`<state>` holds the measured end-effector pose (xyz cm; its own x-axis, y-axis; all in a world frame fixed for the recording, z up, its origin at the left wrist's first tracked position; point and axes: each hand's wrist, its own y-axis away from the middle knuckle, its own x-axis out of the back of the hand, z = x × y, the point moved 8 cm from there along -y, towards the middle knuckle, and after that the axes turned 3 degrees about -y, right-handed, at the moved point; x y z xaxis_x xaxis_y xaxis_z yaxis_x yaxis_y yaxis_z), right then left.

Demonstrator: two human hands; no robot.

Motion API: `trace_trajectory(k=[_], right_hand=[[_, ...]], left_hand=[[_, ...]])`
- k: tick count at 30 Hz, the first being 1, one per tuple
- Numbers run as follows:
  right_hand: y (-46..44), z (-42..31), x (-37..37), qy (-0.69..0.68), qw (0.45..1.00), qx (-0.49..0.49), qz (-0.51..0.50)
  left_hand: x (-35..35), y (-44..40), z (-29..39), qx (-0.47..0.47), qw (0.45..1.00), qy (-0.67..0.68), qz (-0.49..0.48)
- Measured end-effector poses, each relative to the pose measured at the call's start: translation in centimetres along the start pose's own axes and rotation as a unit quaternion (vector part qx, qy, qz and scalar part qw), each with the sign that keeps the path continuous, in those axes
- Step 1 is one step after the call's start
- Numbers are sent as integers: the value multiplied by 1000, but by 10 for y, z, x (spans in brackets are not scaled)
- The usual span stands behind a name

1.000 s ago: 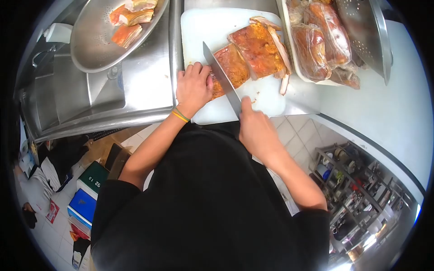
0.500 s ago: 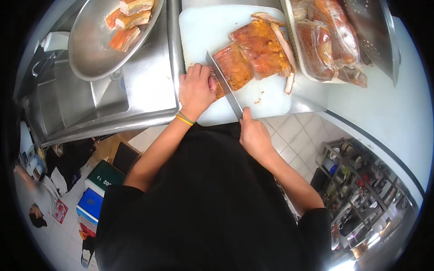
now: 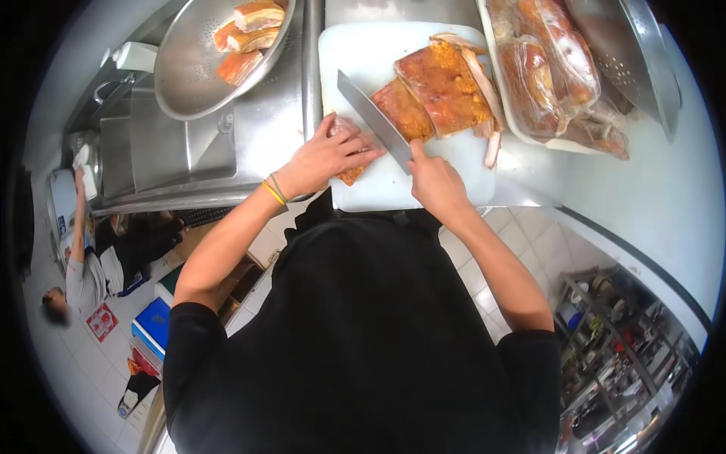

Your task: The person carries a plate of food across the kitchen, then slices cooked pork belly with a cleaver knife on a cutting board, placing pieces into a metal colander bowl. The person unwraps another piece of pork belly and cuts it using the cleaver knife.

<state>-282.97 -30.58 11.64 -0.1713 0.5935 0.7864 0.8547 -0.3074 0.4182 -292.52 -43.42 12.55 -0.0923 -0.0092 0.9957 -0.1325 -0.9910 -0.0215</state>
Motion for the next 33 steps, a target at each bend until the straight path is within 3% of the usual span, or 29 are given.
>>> trace_trajectory(k=[2, 6, 8, 9, 11, 12, 14, 15, 19, 20, 21, 22, 24, 26, 28, 33], right_hand=[[3, -1, 0, -22, 1000, 5, 3], [4, -2, 1, -65, 998, -9, 11], [5, 3, -4, -71, 997, 0, 20], [6, 3, -3, -80, 996, 7, 29], [10, 3, 0, -85, 996, 9, 35], [13, 1, 1, -88, 995, 12, 37], [17, 1, 6, -94, 995, 18, 43], [21, 0, 9, -98, 994, 20, 47], [38, -8, 25, -94, 995, 8, 28], [43, -12, 28, -105, 994, -5, 20], [46, -16, 29, -115, 993, -19, 11], [48, -20, 30, -110, 994, -21, 5], [47, -31, 38, -95, 995, -10, 18], [46, -43, 44, -72, 997, -17, 10], [47, -50, 48, -49, 998, -28, 3], [46, -69, 47, -16, 999, -35, -30]], left_hand=[[4, 2, 0, 10, 999, 15, 27], [11, -9, -3, 82, 996, 10, -13], [3, -7, -23, 235, 954, 145, -118], [1, -6, -20, 235, 954, 143, -118], [-5, 12, -34, 396, 887, 233, -44], [-7, 14, -36, 396, 888, 231, -44], [1, 1, -8, 152, 979, 133, -38], [12, 0, 1, 88, 990, 108, 3], [30, 12, 7, 106, 992, 45, 49], [38, 27, -15, 228, 947, 164, 155], [36, 47, -34, 342, 861, 279, 255], [27, 44, -30, 346, 857, 285, 256], [4, 30, -37, 414, 752, 385, 340], [-12, 10, -36, 422, 760, 363, 336], [-11, 0, -32, 422, 812, 216, 341], [-13, 4, -32, 421, 807, 198, 364]])
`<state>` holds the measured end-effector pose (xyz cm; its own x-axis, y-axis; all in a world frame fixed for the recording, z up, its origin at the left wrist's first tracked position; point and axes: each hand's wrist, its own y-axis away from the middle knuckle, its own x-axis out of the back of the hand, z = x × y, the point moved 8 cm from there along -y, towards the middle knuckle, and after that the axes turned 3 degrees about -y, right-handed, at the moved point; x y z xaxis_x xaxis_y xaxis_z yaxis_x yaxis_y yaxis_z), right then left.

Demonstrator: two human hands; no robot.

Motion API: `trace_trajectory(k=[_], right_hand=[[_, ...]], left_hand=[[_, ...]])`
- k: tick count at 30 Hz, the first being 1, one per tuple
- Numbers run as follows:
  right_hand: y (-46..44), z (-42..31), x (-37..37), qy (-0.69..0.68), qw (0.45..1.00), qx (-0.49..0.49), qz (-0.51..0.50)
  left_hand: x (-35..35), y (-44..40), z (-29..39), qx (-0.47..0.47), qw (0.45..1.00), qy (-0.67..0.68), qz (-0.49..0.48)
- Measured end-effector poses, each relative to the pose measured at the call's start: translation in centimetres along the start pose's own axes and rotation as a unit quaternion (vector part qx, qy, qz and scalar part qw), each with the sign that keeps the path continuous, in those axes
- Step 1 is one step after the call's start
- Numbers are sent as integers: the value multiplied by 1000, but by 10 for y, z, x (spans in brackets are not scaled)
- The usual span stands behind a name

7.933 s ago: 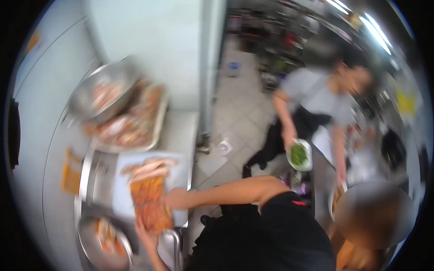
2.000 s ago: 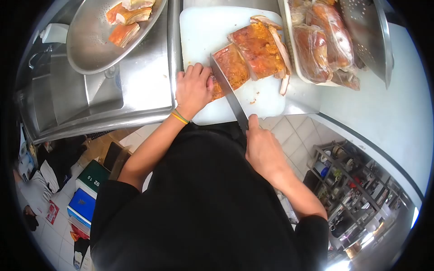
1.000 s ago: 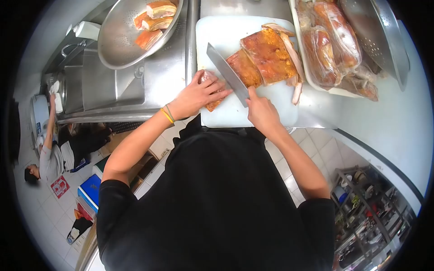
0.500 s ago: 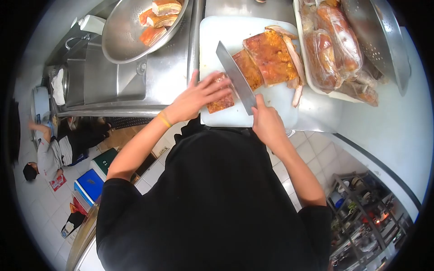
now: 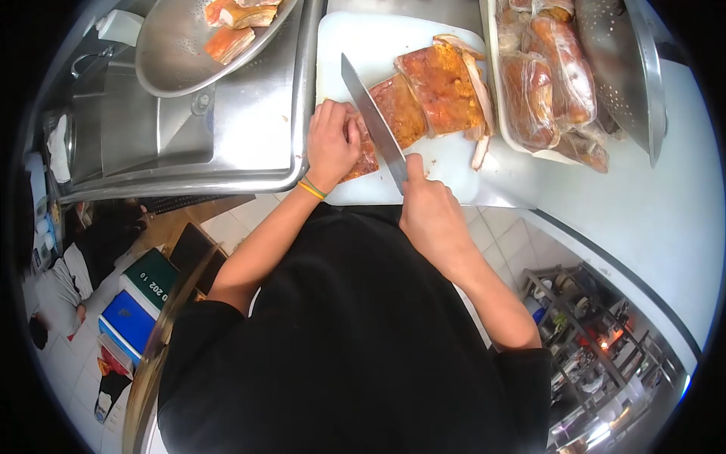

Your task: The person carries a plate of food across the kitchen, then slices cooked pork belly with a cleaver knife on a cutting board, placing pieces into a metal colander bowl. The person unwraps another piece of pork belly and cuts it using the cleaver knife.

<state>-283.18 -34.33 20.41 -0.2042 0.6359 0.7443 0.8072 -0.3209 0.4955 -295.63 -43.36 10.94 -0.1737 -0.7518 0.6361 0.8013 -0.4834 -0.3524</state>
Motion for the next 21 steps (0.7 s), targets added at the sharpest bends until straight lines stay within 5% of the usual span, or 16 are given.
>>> trace_trajectory(k=[13, 15, 21], right_hand=[[9, -5, -18, 11, 999, -34, -36], [-24, -9, -27, -12, 998, 50, 36], [6, 2, -24, -13, 1000, -19, 10]], left_hand=[[-2, -2, 1, -10, 999, 12, -33], [-1, -5, 0, -11, 1000, 13, -17], [-7, -5, -1, 5, 999, -4, -43]])
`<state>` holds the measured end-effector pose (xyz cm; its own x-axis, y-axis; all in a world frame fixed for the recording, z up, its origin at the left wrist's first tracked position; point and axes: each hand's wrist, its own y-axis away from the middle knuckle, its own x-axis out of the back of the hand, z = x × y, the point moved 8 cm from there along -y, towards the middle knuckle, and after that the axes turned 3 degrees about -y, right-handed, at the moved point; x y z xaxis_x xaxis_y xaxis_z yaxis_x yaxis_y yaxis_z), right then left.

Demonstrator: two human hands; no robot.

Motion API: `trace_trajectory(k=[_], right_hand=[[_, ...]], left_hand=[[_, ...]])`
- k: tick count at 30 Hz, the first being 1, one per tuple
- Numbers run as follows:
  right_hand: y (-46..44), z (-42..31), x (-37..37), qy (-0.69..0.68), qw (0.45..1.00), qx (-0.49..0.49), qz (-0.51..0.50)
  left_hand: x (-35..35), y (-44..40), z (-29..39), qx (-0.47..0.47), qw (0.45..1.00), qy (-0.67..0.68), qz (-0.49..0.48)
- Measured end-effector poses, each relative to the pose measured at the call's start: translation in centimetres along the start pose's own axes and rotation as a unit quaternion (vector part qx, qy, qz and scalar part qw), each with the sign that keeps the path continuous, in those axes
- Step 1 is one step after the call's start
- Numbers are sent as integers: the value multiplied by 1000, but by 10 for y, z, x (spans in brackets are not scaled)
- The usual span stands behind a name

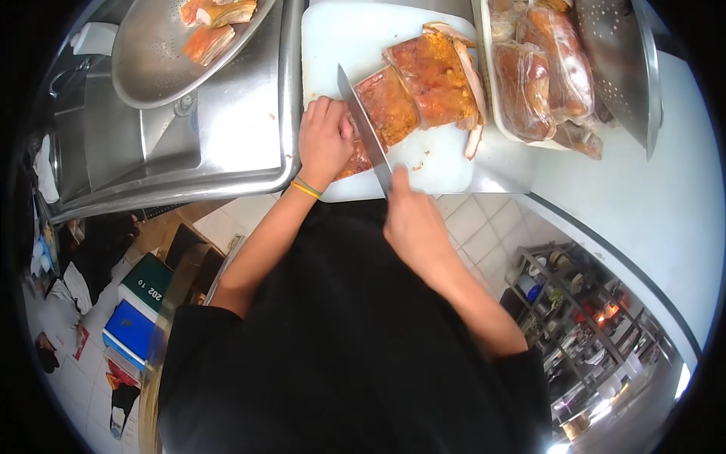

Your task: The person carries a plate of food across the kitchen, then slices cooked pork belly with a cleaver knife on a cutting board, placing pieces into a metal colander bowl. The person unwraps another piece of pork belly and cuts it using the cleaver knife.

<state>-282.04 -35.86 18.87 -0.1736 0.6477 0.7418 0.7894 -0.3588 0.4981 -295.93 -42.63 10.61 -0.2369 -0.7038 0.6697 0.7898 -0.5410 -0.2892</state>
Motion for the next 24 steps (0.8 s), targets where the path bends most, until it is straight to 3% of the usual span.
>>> trace_trajectory(k=[2, 9, 12, 17, 22, 23, 24], right_hand=[[10, 5, -11, -4, 999, -22, -25], [-19, 26, -38, -36, 999, -1, 31], [5, 28, -44, 3, 1000, -17, -23], [-36, 38, -65, -39, 998, 7, 45], [-45, 51, -48, -42, 995, 53, 75], [-42, 60, -46, -46, 995, 58, 65], [-37, 65, -41, -52, 994, 59, 70]], left_hand=[[-2, 0, -2, -1, 1000, -17, 3], [-5, 2, 4, -15, 998, -59, -11], [-7, 2, 1, -10, 998, -62, -30], [-9, -1, -5, -19, 998, -52, -17], [8, 8, 14, -45, 997, 11, -68], [10, 19, 26, -46, 988, -25, -144], [11, 25, 32, -52, 988, -30, -145]])
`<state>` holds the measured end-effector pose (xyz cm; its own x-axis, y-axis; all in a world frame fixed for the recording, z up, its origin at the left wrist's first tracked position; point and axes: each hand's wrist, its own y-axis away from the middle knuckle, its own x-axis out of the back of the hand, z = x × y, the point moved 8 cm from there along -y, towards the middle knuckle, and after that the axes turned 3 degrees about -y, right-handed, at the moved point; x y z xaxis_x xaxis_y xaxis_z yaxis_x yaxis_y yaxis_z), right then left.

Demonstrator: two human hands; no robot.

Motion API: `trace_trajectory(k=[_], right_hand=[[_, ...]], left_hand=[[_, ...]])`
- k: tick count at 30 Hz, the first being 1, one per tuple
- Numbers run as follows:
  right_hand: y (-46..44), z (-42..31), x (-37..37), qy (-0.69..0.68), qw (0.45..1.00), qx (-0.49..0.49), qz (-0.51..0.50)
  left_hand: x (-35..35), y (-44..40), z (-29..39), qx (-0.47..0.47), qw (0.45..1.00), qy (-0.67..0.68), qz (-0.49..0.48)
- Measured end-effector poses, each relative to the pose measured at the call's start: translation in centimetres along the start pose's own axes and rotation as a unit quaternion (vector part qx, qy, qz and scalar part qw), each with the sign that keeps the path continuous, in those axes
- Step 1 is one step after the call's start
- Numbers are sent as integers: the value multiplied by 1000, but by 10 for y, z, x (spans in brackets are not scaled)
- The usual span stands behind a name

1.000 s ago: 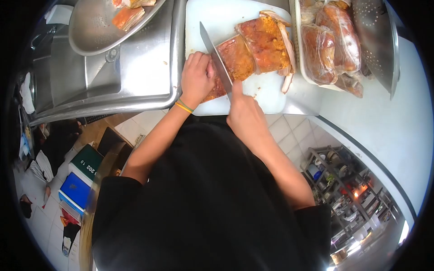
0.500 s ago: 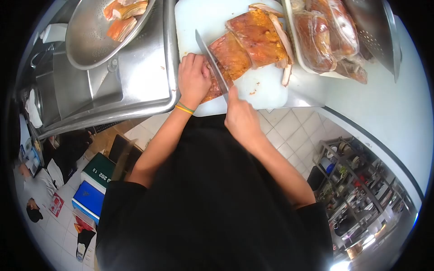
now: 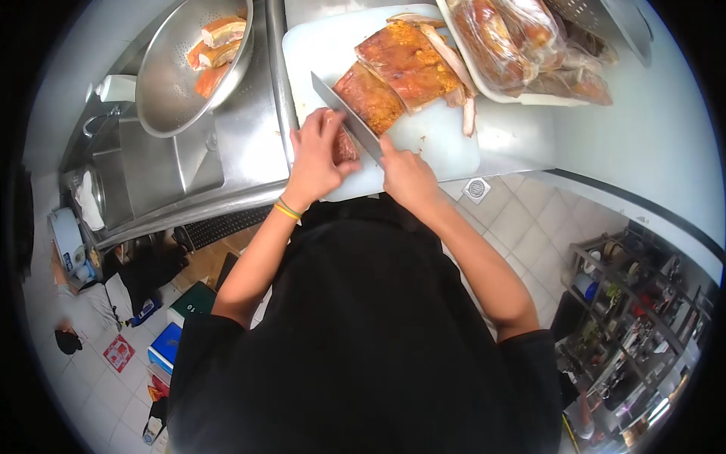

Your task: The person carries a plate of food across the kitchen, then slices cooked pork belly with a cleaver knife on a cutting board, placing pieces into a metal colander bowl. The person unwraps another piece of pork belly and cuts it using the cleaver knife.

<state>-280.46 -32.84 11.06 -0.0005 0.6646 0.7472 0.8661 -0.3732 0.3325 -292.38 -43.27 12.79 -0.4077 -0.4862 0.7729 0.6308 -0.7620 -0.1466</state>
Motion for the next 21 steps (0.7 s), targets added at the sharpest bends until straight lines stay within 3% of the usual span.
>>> trace_trajectory(k=[2, 4, 7, 8, 10, 12, 18, 21], right_hand=[[11, 7, 2, 22, 999, -23, -30], [10, 5, 2, 19, 999, -12, -27], [9, 6, 2, 9, 1000, -6, -27], [8, 7, 2, 4, 1000, -7, -26], [9, 7, 1, -11, 1000, -4, -28], [8, 7, -1, -23, 999, -3, -26], [13, -2, 1, -35, 999, 14, -27], [23, -13, 3, -29, 999, -12, -35]], left_hand=[[-20, 15, 16, -41, 978, -187, -83], [-23, 4, 12, -21, 973, -204, -103], [-12, 6, 0, 8, 998, -33, -53], [-12, 10, -6, 8, 998, -36, -53], [0, 29, -18, -12, 991, 130, 39], [-1, 47, -18, -44, 990, 113, 74], [12, 72, -44, 26, 976, 202, 75], [4, 65, -72, 136, 947, 213, 197]])
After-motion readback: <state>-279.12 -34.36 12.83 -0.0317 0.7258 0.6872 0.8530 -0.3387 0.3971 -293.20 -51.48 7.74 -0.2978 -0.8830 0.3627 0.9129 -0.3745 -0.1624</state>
